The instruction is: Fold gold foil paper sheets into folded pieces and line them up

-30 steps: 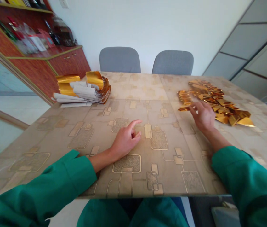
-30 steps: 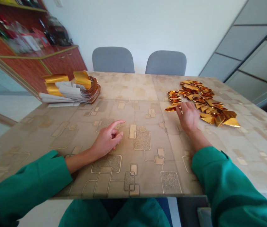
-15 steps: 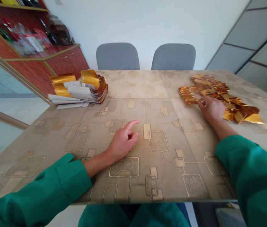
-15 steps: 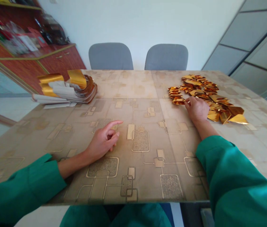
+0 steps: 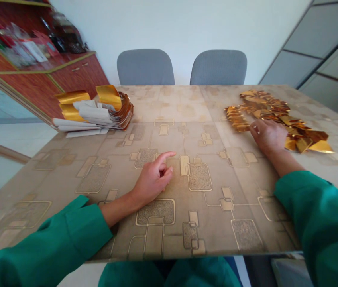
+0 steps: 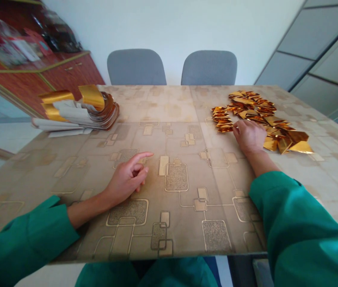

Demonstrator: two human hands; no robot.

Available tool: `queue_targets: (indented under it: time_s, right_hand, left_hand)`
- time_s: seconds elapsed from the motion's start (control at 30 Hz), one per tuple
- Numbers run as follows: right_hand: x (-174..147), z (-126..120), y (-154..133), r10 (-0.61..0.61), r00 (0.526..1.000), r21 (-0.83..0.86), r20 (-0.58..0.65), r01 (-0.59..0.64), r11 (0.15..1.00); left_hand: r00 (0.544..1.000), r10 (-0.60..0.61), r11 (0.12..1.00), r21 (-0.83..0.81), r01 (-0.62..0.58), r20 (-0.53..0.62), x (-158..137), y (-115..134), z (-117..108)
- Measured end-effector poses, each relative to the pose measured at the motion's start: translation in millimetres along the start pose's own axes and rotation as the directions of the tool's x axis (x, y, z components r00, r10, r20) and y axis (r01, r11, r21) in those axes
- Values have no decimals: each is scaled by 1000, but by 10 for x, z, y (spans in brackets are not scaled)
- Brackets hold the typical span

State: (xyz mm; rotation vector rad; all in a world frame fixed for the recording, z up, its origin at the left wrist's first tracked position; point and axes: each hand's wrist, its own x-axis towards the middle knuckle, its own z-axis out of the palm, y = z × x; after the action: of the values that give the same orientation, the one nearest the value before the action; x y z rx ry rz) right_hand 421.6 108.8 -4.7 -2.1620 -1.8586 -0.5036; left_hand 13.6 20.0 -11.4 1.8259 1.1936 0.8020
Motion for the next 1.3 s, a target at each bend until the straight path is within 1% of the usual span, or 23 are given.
queue_targets:
  time_s: [0.27,0.47,0.7,0.87,0.97,1.03,1.1,1.13,1.17,1.2,1.23,1.27,1.3]
  right_hand:
    - [166,90,-45,77,996,-55,42,-75,996]
    - [188,81,-106,102,993,-87,62,-97,992]
    - [139,42,-132,136,986,-53,99,-131,990]
    - [72,-9,-199,172,981,-2,94,-172,985]
    - [40,-85,-286,237,969,47,70,-241,970]
    - [19,-153,-368,295,954,91,52,-299,950]
    - [-12,-225,-465,347,937,144,38,-349,926]
    - [-35,-258,-516,368,929,172,33,-368,914]
    - [-65,-288,-568,378,925,201,34,-377,904]
    - [-101,-313,-619,376,925,232,42,-376,897]
    - [-145,-332,-670,367,929,260,53,-367,893]
    - [-193,-345,-720,350,934,288,68,-354,890]
    - [-244,-352,-770,322,943,317,86,-333,888]
  left_hand:
    - [1000,6,1000,6,-6,-1,11,-17,5]
    - [1000,11,1000,-13,-11,8,1,-36,9]
    - [1000,29,999,-21,-29,-6,13,-52,16]
    - [999,39,997,-59,-40,-8,24,-78,29]
    - [996,88,994,-67,-87,-2,32,-94,41]
    - [985,171,985,-1,-171,-18,70,-78,-3]
    - [956,292,950,128,-285,-38,170,-30,-147]
    - [935,351,919,209,-335,-43,251,5,-269]
    - [917,398,879,294,-374,-22,353,42,-427]
    - [894,447,823,394,-409,-5,475,78,-618]
    - [882,470,754,504,-421,34,612,107,-838]
    - [880,473,690,605,-397,38,758,124,-1078]
    - [892,453,636,696,-334,14,906,126,-1327]
